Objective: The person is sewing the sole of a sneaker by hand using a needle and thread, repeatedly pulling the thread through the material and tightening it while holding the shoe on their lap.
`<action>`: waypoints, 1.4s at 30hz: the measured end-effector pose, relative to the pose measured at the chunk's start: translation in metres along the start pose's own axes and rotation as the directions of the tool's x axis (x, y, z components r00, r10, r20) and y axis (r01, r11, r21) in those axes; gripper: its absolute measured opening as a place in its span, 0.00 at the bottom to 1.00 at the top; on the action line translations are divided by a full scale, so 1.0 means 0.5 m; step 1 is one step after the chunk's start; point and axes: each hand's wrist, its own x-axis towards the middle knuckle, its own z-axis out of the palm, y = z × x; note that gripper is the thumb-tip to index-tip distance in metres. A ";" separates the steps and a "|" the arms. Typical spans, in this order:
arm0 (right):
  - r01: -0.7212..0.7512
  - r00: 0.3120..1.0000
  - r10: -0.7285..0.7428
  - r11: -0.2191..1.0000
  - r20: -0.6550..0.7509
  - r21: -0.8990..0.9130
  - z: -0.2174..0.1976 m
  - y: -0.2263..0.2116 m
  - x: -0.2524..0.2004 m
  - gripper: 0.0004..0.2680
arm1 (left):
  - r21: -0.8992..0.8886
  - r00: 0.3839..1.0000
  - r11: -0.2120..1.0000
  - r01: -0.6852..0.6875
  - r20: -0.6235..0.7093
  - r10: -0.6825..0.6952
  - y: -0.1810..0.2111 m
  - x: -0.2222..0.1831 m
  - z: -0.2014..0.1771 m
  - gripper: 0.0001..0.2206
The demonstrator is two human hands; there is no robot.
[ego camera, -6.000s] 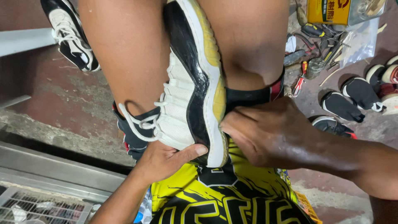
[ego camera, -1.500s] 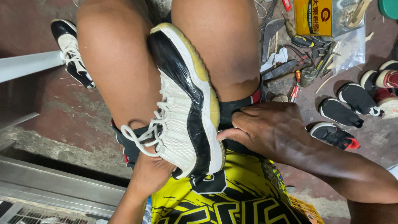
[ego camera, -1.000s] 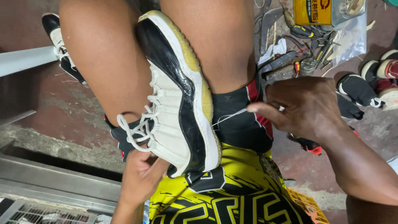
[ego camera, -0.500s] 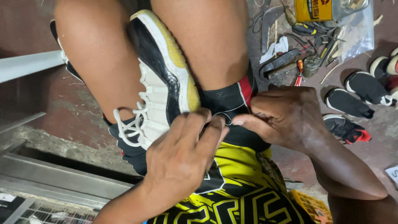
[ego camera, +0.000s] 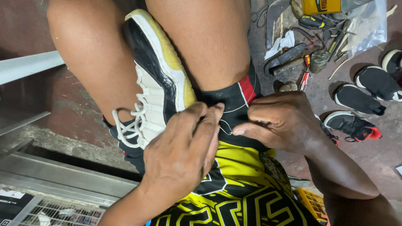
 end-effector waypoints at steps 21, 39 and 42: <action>0.091 0.957 -0.096 0.995 0.274 0.031 0.006 -0.004 0.004 0.08 | -0.335 0.996 0.942 0.013 0.088 0.017 -0.029 -0.018 -0.010 0.07; -0.576 0.817 0.275 0.390 0.506 0.718 0.029 -0.016 -0.031 0.03 | -0.758 0.906 0.502 0.416 0.297 -0.303 -0.037 -0.028 -0.028 0.19; -0.404 0.898 0.382 0.522 0.218 0.751 -0.003 -0.056 -0.062 0.02 | -0.511 0.957 0.821 0.257 0.251 -0.144 -0.026 -0.010 -0.030 0.26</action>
